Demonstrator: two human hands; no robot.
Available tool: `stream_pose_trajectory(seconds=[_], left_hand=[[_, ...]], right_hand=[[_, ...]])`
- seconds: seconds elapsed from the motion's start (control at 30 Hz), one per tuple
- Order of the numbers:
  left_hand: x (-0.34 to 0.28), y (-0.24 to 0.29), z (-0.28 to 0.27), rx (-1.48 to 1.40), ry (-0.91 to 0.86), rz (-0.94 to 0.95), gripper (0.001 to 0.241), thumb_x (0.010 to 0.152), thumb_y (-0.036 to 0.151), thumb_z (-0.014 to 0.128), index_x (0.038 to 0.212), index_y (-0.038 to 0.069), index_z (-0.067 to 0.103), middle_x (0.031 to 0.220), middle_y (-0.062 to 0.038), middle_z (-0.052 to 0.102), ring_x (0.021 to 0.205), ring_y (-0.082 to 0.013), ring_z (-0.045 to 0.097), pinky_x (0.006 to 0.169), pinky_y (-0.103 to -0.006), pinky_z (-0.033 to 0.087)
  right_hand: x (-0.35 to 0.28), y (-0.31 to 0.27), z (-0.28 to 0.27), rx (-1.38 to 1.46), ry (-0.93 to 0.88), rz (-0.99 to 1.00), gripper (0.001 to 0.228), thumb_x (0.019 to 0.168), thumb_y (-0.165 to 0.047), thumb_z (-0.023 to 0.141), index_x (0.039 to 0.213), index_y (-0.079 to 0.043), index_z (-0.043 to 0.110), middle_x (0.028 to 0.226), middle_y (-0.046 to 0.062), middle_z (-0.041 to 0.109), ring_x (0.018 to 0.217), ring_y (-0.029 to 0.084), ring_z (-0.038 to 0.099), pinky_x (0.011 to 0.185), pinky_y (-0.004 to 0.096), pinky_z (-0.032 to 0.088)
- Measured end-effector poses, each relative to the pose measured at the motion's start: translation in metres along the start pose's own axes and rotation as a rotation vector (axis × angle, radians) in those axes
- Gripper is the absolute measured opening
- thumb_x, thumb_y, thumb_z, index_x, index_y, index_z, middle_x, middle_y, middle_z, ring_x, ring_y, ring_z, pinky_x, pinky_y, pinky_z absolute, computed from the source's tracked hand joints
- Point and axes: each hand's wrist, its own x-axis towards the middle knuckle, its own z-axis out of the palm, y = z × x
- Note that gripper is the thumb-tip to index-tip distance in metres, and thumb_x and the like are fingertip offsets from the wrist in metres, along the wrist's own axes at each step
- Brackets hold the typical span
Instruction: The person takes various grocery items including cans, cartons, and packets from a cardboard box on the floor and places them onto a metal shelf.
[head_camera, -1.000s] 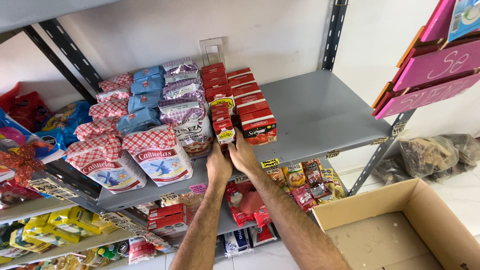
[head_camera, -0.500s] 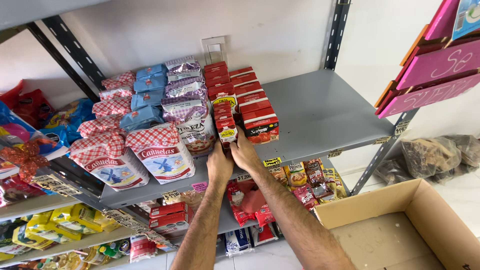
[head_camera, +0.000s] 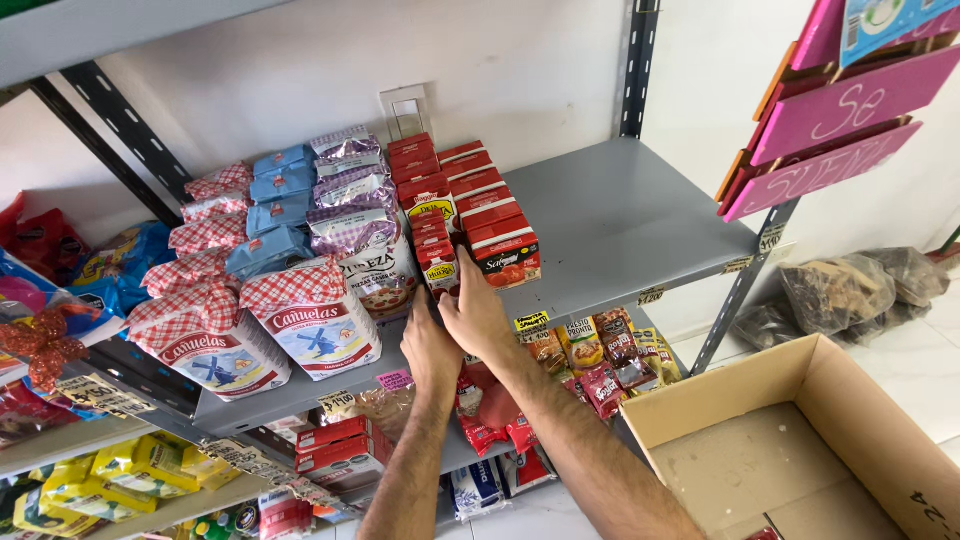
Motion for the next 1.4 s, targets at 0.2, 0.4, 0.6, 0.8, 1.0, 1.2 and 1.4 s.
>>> stream_pose_trajectory(seconds=[0.2,0.4,0.6,0.8,1.0,1.2,1.4], left_hand=[[0.005,-0.014,0.016,0.298,0.429,0.514,0.062,0.106,0.024,0.062,0.16,0.001,0.045,0.15,-0.024,0.051,0.14,-0.0399,0.054,0.12,-0.0522,0.046],[-0.003,0.013,-0.003,0.324,0.55,0.576,0.086,0.092,0.034,0.071,0.167,0.004,0.042,0.166,-0.027,0.04,0.153,-0.0477,0.04,0.123,-0.0575,0.042],[-0.012,0.017,-0.008,0.372,0.459,0.567,0.112,0.074,0.04,0.084,0.17,0.006,0.038,0.174,-0.03,0.031,0.159,-0.0519,0.032,0.128,-0.0599,0.034],[-0.03,0.012,-0.002,0.453,0.4,0.599,0.136,0.046,0.035,0.096,0.168,0.006,0.043,0.172,-0.028,0.037,0.16,-0.0497,0.034,0.13,-0.0593,0.035],[-0.075,0.017,0.019,0.355,0.29,0.765,0.085,0.087,0.018,0.073,0.167,-0.001,0.048,0.168,-0.034,0.042,0.156,-0.0563,0.038,0.126,-0.0651,0.033],[-0.139,0.039,0.035,0.15,0.052,0.979,0.071,0.097,0.014,0.073,0.162,-0.009,0.057,0.165,-0.036,0.046,0.153,-0.0533,0.042,0.125,-0.0625,0.034],[-0.202,0.051,0.086,-0.02,-0.175,1.122,0.084,0.087,0.031,0.092,0.156,-0.006,0.062,0.154,-0.033,0.058,0.143,-0.0561,0.053,0.12,-0.0649,0.042]], right_hand=[[0.003,-0.011,-0.015,-0.408,0.27,-0.534,0.08,0.098,-0.014,0.07,0.169,-0.001,0.038,0.17,0.034,0.038,0.161,0.053,0.032,0.13,0.063,0.033],[0.022,-0.004,-0.024,-0.601,0.43,-0.643,0.082,0.096,-0.032,0.072,0.17,-0.011,0.043,0.17,0.027,0.042,0.163,0.048,0.034,0.133,0.061,0.023],[0.016,-0.007,-0.039,-0.642,0.443,-0.641,0.083,0.095,-0.037,0.076,0.169,-0.013,0.045,0.171,0.024,0.043,0.163,0.044,0.034,0.135,0.061,0.021],[-0.018,0.003,-0.061,-0.546,0.507,-0.632,0.083,0.084,-0.028,0.083,0.16,-0.009,0.056,0.164,0.027,0.05,0.156,0.051,0.044,0.126,0.069,0.033],[-0.094,0.029,-0.079,-0.477,0.561,-0.484,0.082,0.079,-0.031,0.088,0.154,-0.011,0.061,0.166,0.025,0.049,0.16,0.052,0.044,0.128,0.072,0.035],[-0.194,0.07,-0.091,-0.566,0.618,-0.159,0.087,0.088,-0.039,0.082,0.165,-0.019,0.049,0.173,0.019,0.047,0.168,0.045,0.045,0.139,0.068,0.032],[-0.3,0.113,-0.136,-0.63,0.573,0.098,0.087,0.091,-0.042,0.076,0.168,-0.019,0.045,0.172,0.021,0.045,0.164,0.049,0.043,0.133,0.074,0.034]])
